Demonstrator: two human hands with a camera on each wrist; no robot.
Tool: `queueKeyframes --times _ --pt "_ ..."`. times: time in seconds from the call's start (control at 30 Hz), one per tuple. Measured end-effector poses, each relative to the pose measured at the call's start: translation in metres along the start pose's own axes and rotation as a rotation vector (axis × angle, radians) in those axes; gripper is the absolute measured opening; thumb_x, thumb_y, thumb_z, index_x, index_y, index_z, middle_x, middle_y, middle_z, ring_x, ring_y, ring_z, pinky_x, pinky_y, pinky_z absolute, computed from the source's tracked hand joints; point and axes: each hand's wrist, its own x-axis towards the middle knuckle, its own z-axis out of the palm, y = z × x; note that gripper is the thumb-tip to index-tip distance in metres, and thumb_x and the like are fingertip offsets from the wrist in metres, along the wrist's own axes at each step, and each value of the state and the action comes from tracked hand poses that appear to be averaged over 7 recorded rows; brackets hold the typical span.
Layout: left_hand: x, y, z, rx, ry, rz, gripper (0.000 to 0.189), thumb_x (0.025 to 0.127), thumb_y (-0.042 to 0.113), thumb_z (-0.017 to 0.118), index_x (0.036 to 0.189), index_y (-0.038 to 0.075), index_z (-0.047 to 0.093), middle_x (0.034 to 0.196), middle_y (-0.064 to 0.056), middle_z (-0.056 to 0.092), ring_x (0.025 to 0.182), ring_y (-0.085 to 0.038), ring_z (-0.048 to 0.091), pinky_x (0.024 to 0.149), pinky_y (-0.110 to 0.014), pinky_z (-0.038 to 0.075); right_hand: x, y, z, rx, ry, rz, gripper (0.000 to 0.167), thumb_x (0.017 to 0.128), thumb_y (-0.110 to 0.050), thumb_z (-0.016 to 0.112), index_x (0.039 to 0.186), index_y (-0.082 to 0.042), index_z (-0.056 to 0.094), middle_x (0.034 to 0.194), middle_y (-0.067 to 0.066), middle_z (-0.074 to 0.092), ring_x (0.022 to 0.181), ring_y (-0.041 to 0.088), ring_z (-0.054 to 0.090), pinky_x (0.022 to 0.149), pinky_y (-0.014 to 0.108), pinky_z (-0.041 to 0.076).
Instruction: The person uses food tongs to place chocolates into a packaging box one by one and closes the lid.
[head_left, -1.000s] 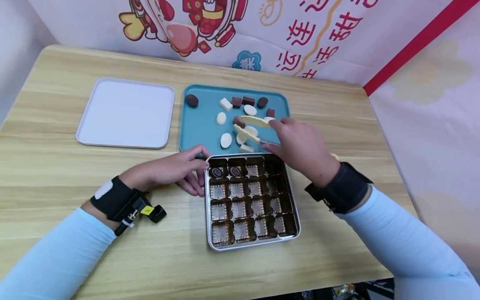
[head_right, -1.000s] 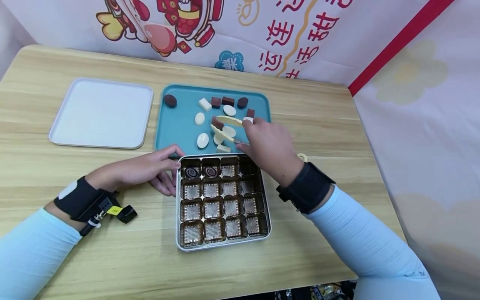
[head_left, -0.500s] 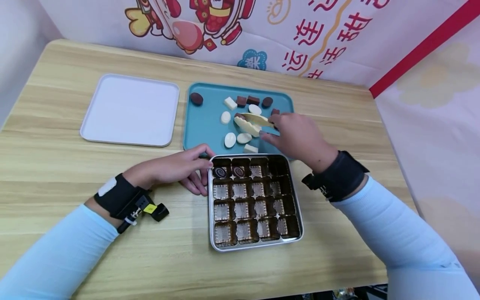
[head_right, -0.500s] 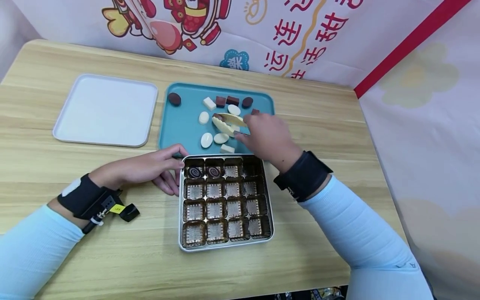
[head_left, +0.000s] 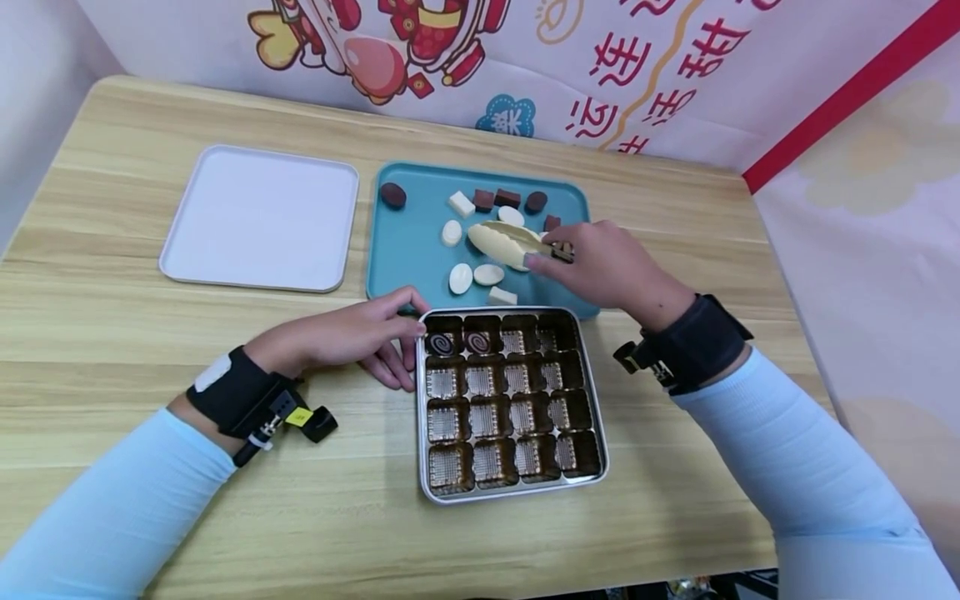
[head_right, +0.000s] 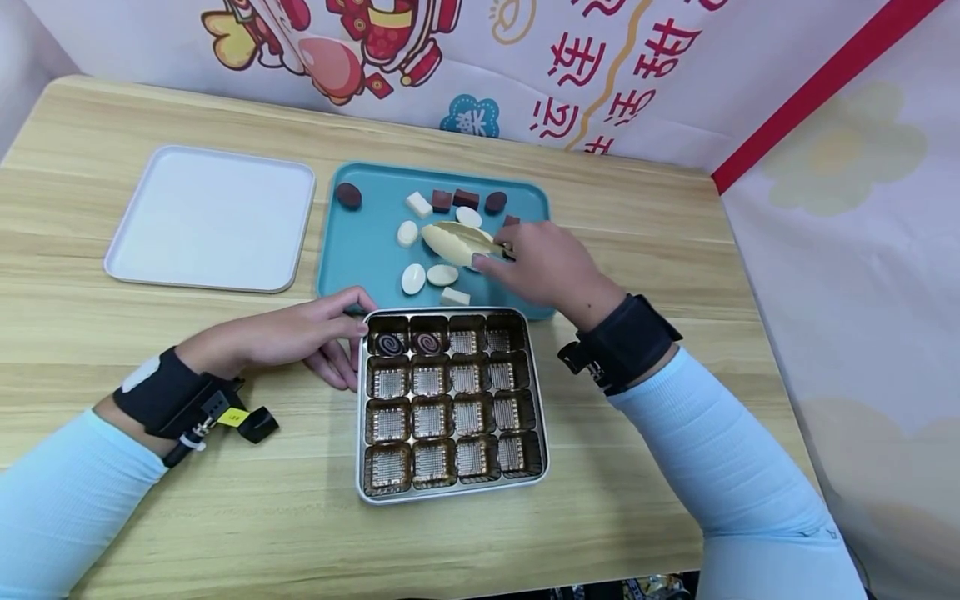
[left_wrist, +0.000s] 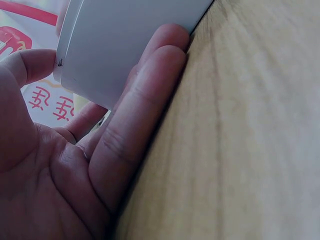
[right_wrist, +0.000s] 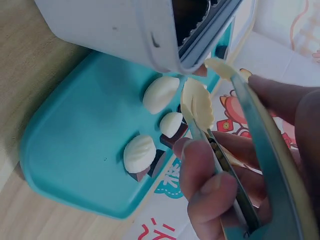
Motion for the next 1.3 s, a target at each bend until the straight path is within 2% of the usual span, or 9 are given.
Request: queueKeyframes --times 0.1,0.23,0.4,0.67,0.83,0.97,1.07,1.2,1.3 --pt "0.0 0.0 -0.001 0.004 0.0 0.002 0.03 0.107 0.031 0.039 0.135 0.018 0.034 0.107 -0.023 0.062 0.088 -0.037 0.075 0.077 -0.047 0.065 -0.001 0.003 -0.001 0.04 0.006 -0.016 0.053 0.101 -0.048 0.055 0.135 -0.009 0.063 0.07 0.007 0.065 0.051 0.017 0.045 0.066 0.032 0.047" --pt "0.0 0.0 -0.001 0.006 0.0 0.004 0.03 0.107 0.03 0.039 0.134 0.018 0.034 0.107 -0.023 0.062 0.088 -0.037 0.075 0.077 -0.047 0.065 0.002 0.013 -0.004 0.219 -0.082 0.047 0.053 0.1 -0.05 0.054 0.135 -0.012 0.063 0.106 0.015 0.068 0.062 0.031 0.061 0.062 0.035 0.052" --pt "0.0 0.0 -0.001 0.005 -0.001 0.004 0.029 0.108 0.03 0.039 0.134 0.017 0.034 0.106 -0.023 0.062 0.088 -0.037 0.075 0.077 -0.048 0.065 0.008 0.022 -0.009 0.373 -0.192 0.171 0.055 0.099 -0.056 0.053 0.138 -0.017 0.06 0.105 0.015 0.056 0.065 0.035 0.059 0.052 0.034 0.05" --pt "-0.002 -0.001 -0.003 0.0 0.001 0.015 0.031 0.108 0.029 0.038 0.134 0.015 0.033 0.105 -0.023 0.061 0.087 -0.037 0.075 0.077 -0.048 0.065 0.019 0.008 -0.021 0.058 -0.111 0.002 0.048 0.103 -0.049 0.048 0.131 -0.015 0.067 0.072 0.007 0.059 0.063 0.027 0.06 0.063 0.033 0.049" --pt "-0.002 -0.001 -0.003 -0.001 -0.007 0.016 0.032 0.108 0.03 0.039 0.135 0.014 0.032 0.105 -0.023 0.061 0.087 -0.037 0.075 0.077 -0.048 0.065 0.018 0.001 -0.021 -0.061 -0.053 -0.045 0.046 0.104 -0.048 0.046 0.114 -0.012 0.073 0.08 0.006 0.06 0.07 0.022 0.053 0.067 0.033 0.042" --pt "-0.001 0.0 -0.002 -0.002 -0.011 0.017 0.031 0.108 0.03 0.039 0.134 0.014 0.032 0.104 -0.022 0.061 0.087 -0.037 0.075 0.077 -0.048 0.065 0.011 0.003 -0.018 -0.105 -0.032 -0.025 0.054 0.104 -0.052 0.044 0.123 -0.006 0.067 0.1 0.015 0.069 0.093 0.031 0.066 0.087 0.045 0.055" --pt "0.0 0.0 -0.002 0.002 -0.013 0.02 0.031 0.108 0.03 0.039 0.134 0.014 0.033 0.104 -0.022 0.061 0.087 -0.037 0.075 0.077 -0.048 0.065 0.004 0.008 -0.014 -0.136 0.037 -0.039 0.061 0.102 -0.053 0.05 0.138 -0.004 0.058 0.127 0.019 0.067 0.112 0.035 0.065 0.101 0.054 0.052" --pt "0.001 0.0 -0.002 0.004 -0.013 0.017 0.031 0.108 0.03 0.04 0.134 0.015 0.033 0.105 -0.022 0.061 0.087 -0.037 0.075 0.077 -0.048 0.065 -0.003 0.015 -0.006 -0.235 0.18 -0.136 0.068 0.093 -0.056 0.064 0.138 -0.006 0.057 0.121 0.02 0.068 0.087 0.033 0.069 0.077 0.05 0.06" --pt "0.001 -0.002 -0.001 0.003 -0.008 0.009 0.029 0.108 0.03 0.039 0.133 0.017 0.034 0.106 -0.023 0.061 0.088 -0.037 0.074 0.077 -0.048 0.065 -0.003 0.019 0.001 -0.325 0.269 -0.207 0.076 0.084 -0.06 0.071 0.139 -0.008 0.057 0.113 0.019 0.07 0.067 0.029 0.065 0.055 0.043 0.056"
